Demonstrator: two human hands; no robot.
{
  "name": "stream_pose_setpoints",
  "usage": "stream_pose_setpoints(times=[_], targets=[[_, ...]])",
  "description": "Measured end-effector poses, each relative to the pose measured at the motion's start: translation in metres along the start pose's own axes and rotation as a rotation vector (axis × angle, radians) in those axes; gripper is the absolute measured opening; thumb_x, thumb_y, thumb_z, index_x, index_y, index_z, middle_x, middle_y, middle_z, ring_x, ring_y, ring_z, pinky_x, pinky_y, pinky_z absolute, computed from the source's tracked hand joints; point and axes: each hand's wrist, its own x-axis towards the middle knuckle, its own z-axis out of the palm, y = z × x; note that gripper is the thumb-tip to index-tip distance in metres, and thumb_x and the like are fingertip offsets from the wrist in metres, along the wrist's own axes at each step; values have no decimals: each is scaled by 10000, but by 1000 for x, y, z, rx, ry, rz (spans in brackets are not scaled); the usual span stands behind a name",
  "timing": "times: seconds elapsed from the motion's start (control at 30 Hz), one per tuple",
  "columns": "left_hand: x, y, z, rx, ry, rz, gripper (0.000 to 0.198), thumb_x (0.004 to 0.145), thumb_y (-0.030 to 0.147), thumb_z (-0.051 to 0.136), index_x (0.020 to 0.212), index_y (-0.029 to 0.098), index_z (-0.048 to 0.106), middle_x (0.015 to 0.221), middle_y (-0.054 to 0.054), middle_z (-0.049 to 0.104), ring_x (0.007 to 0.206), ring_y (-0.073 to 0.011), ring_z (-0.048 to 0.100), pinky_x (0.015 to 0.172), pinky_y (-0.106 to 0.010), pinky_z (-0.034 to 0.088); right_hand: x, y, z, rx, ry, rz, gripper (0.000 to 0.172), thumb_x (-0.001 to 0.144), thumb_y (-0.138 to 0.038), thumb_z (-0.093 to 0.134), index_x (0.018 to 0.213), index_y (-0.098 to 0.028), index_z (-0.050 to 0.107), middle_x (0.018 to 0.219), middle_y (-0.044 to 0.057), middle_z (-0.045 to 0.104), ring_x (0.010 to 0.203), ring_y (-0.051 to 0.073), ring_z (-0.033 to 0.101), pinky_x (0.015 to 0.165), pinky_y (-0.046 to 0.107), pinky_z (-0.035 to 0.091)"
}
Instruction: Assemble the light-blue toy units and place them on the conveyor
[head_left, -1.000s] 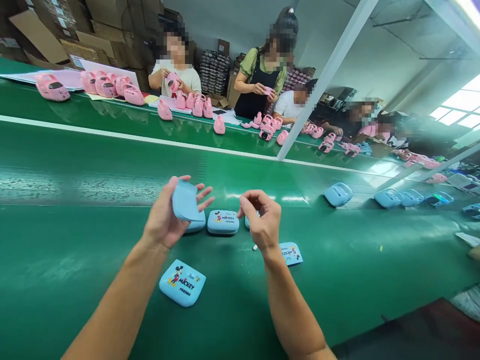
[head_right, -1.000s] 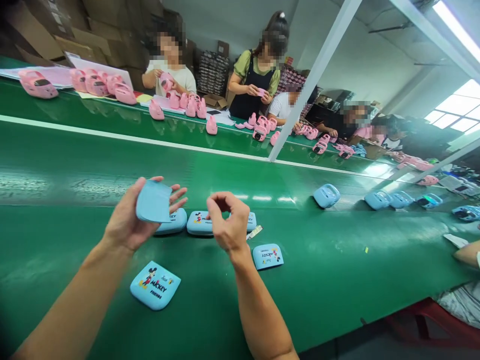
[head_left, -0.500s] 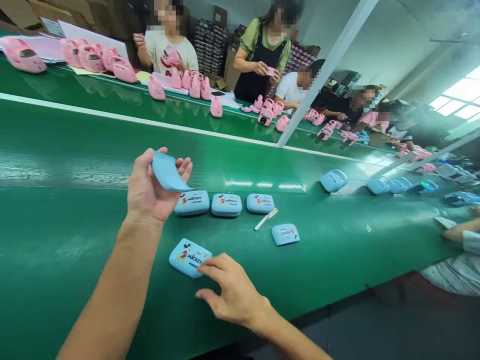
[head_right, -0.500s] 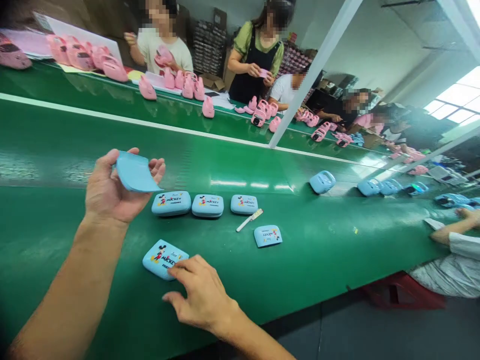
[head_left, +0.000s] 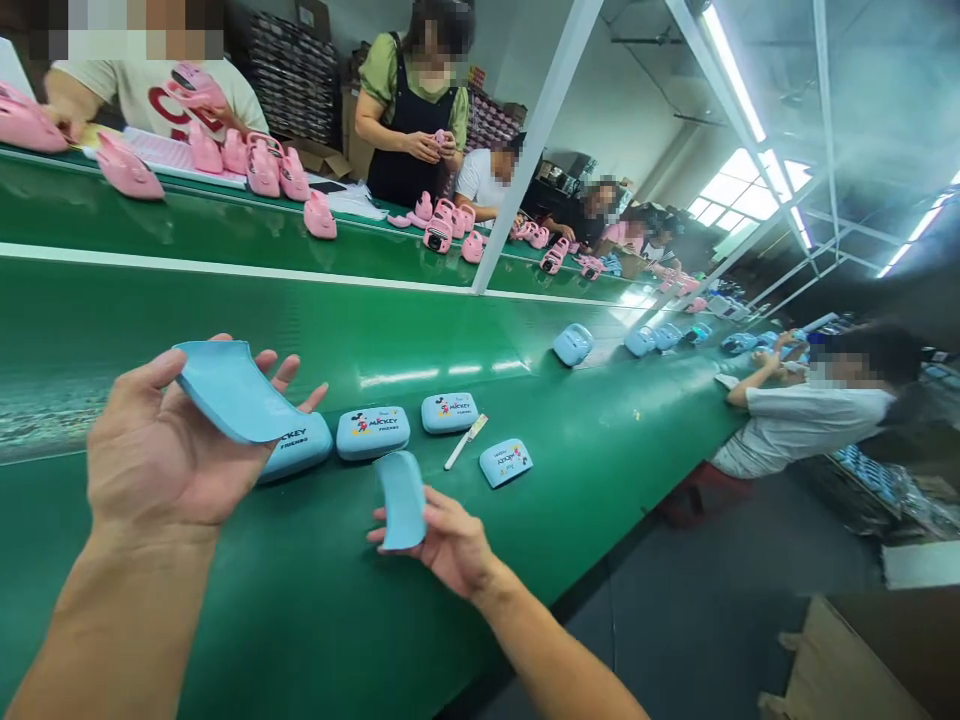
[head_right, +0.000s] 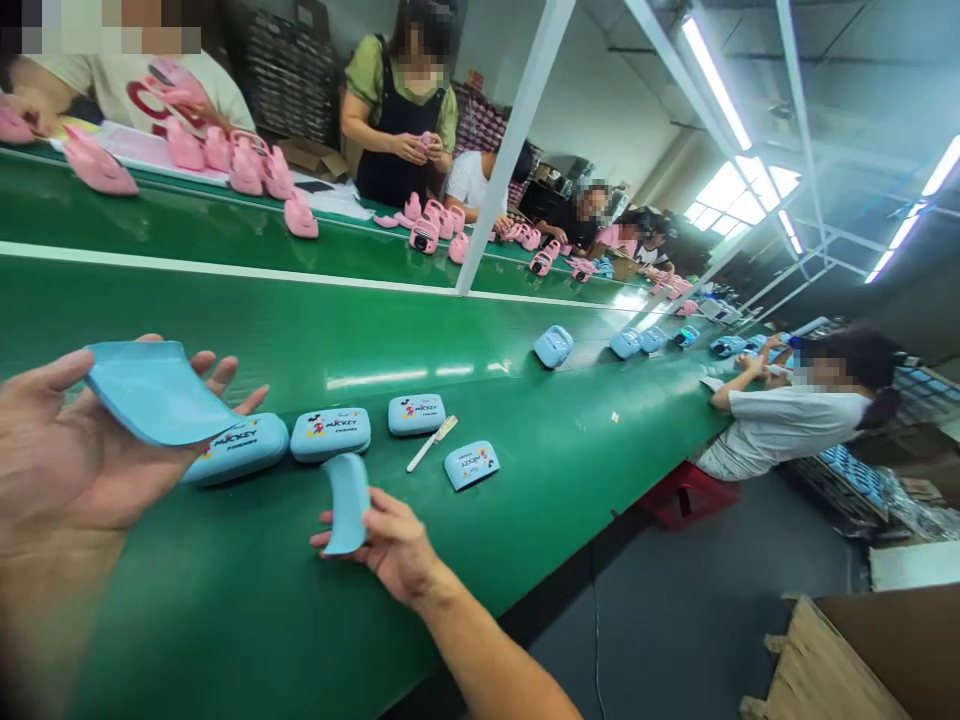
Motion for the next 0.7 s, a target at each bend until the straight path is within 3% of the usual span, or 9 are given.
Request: stream_pose_setpoints(times=[0.07, 0.13, 0.33, 0.43, 0.5, 0.6, 0.7], targets=[[-3, -2, 4, -15, 14, -10, 134, 816, 334, 581, 850, 231, 659, 815, -25, 694, 1132, -320, 631, 1133, -719, 362, -8, -11, -18, 226, 31, 23, 569, 859, -535, 555, 1238, -115, 622, 1205, 182, 727, 1048, 329, 737, 1001, 539, 536], [-4, -3, 7, -20, 33, -26, 146, 825, 331, 574, 866, 230, 670, 805, -28, 692, 1120, -320, 636, 1141, -717, 353, -16, -21, -35, 304, 100, 19, 524, 869, -517, 553, 1188, -112, 650, 1211, 194, 724, 1062, 322, 733, 1021, 514, 532], [-4, -4, 4, -8, 27, -36, 170, 812, 334, 593, 906, 222, 680, 815, -41, 696, 1076, -325, 650, 1115, -721, 391, -32, -39, -91, 268, 316, -87, 476, 908, -530, 549, 1166, -151, 674, 1212, 159, 728, 1119, 313, 715, 1069, 508, 511], [-3, -5, 2, 16, -6, -1, 177, 783, 329, 644, 919, 223, 682, 836, -36, 688, 1082, -327, 649, 1089, -735, 411, -32, -48, -125, -16, 411, -281, 468, 853, -486, 658, 1212, -185, 659, 1274, 140, 696, 1172, 341, 685, 1081, 559, 488], [-1, -7, 0, 49, -19, 30, 181, 781, 328, 683, 920, 212, 687, 891, -47, 694, 1096, -325, 643, 1055, -732, 449, -31, -56, -148, -370, 437, -401, 587, 769, -380, 759, 1315, -217, 615, 1348, 128, 655, 1253, 349, 632, 1115, 568, 453], [4, -11, -4, 120, -88, 53, 286, 722, 330, 791, 959, 201, 697, 1037, -66, 695, 1115, -316, 631, 982, -670, 539, -27, -71, -173, -939, 321, -462, 718, 696, -181, 757, 1391, -248, 586, 1426, 109, 608, 1363, 327, 535, 1194, 556, 361], [9, -18, -9, 185, -180, 91, 628, 531, 267, 933, 1102, 263, 672, 1181, -49, 670, 1121, -297, 632, 869, -520, 621, -21, -85, -183, -1231, 162, -452, 765, 679, -58, 653, 1413, -264, 581, 1447, 99, 592, 1375, 295, 522, 1204, 538, 355]])
